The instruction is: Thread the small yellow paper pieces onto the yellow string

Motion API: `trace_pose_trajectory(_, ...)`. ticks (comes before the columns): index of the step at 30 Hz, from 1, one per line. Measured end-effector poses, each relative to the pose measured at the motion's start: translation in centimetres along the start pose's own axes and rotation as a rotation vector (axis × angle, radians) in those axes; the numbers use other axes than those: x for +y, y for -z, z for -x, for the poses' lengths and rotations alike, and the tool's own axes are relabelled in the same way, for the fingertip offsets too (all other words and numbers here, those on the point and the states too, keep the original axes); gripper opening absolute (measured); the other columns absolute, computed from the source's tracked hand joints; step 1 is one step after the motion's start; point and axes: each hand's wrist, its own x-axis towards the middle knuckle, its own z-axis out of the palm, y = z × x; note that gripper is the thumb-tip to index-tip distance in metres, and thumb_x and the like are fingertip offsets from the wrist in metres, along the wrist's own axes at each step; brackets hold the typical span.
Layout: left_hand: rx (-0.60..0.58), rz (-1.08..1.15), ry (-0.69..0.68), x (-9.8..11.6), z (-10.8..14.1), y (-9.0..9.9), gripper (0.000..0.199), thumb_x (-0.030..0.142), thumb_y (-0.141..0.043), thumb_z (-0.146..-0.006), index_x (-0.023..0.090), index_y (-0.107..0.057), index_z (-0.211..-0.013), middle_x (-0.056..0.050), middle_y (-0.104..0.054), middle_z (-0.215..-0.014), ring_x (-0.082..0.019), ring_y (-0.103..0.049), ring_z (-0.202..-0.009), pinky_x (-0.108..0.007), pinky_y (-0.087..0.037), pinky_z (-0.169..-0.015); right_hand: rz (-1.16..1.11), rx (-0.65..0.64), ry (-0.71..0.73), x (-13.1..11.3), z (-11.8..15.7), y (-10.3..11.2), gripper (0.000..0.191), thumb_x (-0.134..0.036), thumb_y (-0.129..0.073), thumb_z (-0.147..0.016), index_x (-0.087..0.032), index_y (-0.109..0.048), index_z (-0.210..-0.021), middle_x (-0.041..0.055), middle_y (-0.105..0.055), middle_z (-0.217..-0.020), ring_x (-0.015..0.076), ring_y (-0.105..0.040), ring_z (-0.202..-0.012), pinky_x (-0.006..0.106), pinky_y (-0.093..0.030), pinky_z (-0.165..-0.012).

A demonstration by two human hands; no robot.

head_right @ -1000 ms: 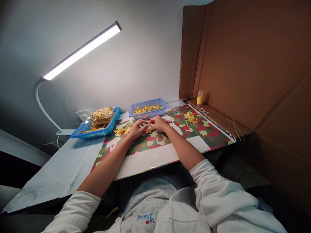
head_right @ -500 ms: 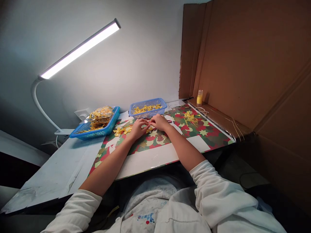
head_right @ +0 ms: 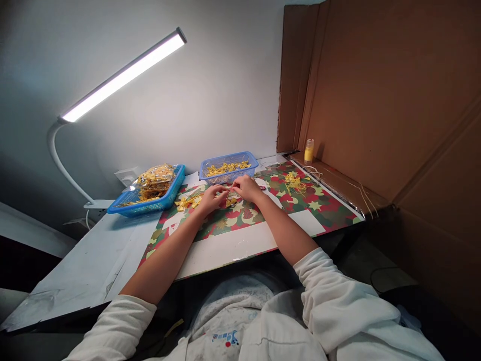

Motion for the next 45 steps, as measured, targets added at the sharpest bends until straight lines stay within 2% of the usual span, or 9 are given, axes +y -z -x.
trace_pose_trajectory(9,-0.004,0.107,0.075,0.4,-0.3,-0.8,0.032,0.046,-0.057,-0.082,0.019,-0.073,-0.078,-0.006,-0.068,-0.086,-0.018,-0.06,-0.078,-0.029,-0.046,-0.071,-0.012,-0.004,0.07,0.1,0.0,0.2,0.01,-0.019,-0.06,-0.084,-0.017,-0.069,-0.08,0.0056,-0.067,-0.087,0.0191,-0.051,-0.085,0.031,-0.037,-0.078)
trace_pose_trajectory(13,-0.068,0.098,0.08,0.2,-0.1,-0.6,0.035,0.049,-0.056,-0.081,0.018,-0.072,-0.074,-0.004,-0.068,-0.079,-0.016,-0.057,-0.069,-0.028,-0.045,-0.066,-0.012,-0.001,0.064,0.2,0.1,0.3,0.011,-0.018,-0.059,-0.084,-0.018,-0.069,-0.079,0.0058,-0.067,-0.086,0.0198,-0.051,-0.086,0.032,-0.037,-0.08)
trace_pose_trajectory(16,-0.13,0.092,0.061,0.0,0.0,-0.6,0.036,0.049,-0.056,-0.081,0.018,-0.072,-0.075,-0.003,-0.067,-0.074,-0.016,-0.056,-0.067,-0.026,-0.044,-0.064,-0.008,0.007,0.052,0.2,0.1,0.3,0.011,-0.017,-0.058,-0.083,-0.017,-0.068,-0.078,0.0059,-0.067,-0.085,0.0198,-0.051,-0.086,0.032,-0.037,-0.08)
trace_pose_trajectory(24,-0.176,0.053,-0.031,0.1,0.1,-0.6,0.033,0.045,-0.055,-0.081,0.018,-0.072,-0.074,-0.006,-0.069,-0.078,-0.018,-0.058,-0.074,-0.028,-0.045,-0.07,0.048,0.032,-0.002,0.2,0.1,0.3,0.013,-0.017,-0.057,-0.083,-0.017,-0.068,-0.076,0.0058,-0.066,-0.082,0.0196,-0.052,-0.085,0.03,-0.036,-0.077)
trace_pose_trajectory(27,-0.146,0.021,-0.045,0.0,0.0,-0.5,0.036,0.046,-0.052,-0.083,0.018,-0.072,-0.071,-0.006,-0.069,-0.078,-0.018,-0.057,-0.075,-0.031,-0.045,-0.076,0.033,0.027,0.001,0.3,0.1,0.3,0.012,-0.018,-0.058,-0.084,-0.017,-0.068,-0.077,0.0057,-0.067,-0.083,0.0196,-0.051,-0.085,0.03,-0.036,-0.078)
trace_pose_trajectory(31,-0.042,0.083,0.034,-0.3,-0.4,-0.5,0.039,0.05,-0.051,-0.084,0.019,-0.074,-0.084,-0.007,-0.07,-0.088,-0.019,-0.059,-0.078,-0.031,-0.046,-0.077,-0.002,0.018,0.026,0.5,0.1,0.0,0.012,-0.019,-0.058,-0.085,-0.017,-0.069,-0.08,0.0058,-0.067,-0.086,0.0191,-0.05,-0.086,0.031,-0.036,-0.081)
trace_pose_trajectory(34,-0.058,0.16,0.071,-0.2,-0.7,-0.6,0.039,0.052,-0.054,-0.081,0.018,-0.074,-0.085,-0.007,-0.07,-0.091,-0.018,-0.061,-0.079,-0.029,-0.047,-0.074,-0.016,0.016,0.057,0.5,0.1,-0.1,0.011,-0.02,-0.06,-0.084,-0.017,-0.07,-0.082,0.0061,-0.066,-0.086,0.0186,-0.05,-0.084,0.031,-0.036,-0.08)
trace_pose_trajectory(40,-0.034,0.197,0.086,0.6,-1.1,-1.0,0.041,0.056,-0.061,-0.074,0.017,-0.073,-0.074,-0.007,-0.069,-0.084,-0.018,-0.06,-0.075,-0.028,-0.046,-0.07,-0.022,0.019,0.048,0.1,0.2,0.2,0.011,-0.019,-0.06,-0.083,-0.018,-0.071,-0.082,0.0057,-0.065,-0.084,0.019,-0.049,-0.085,0.031,-0.036,-0.08)
trace_pose_trajectory(45,0.006,0.283,0.185,0.6,-1.0,-1.2,0.046,0.058,-0.062,-0.072,0.014,-0.073,-0.075,-0.004,-0.065,-0.066,-0.014,-0.054,-0.061,-0.026,-0.043,-0.058,0.008,0.132,-0.028,-0.5,0.4,0.8,0.012,-0.018,-0.058,-0.08,-0.017,-0.07,-0.082,0.006,-0.065,-0.082,0.0196,-0.051,-0.085,0.03,-0.037,-0.077)
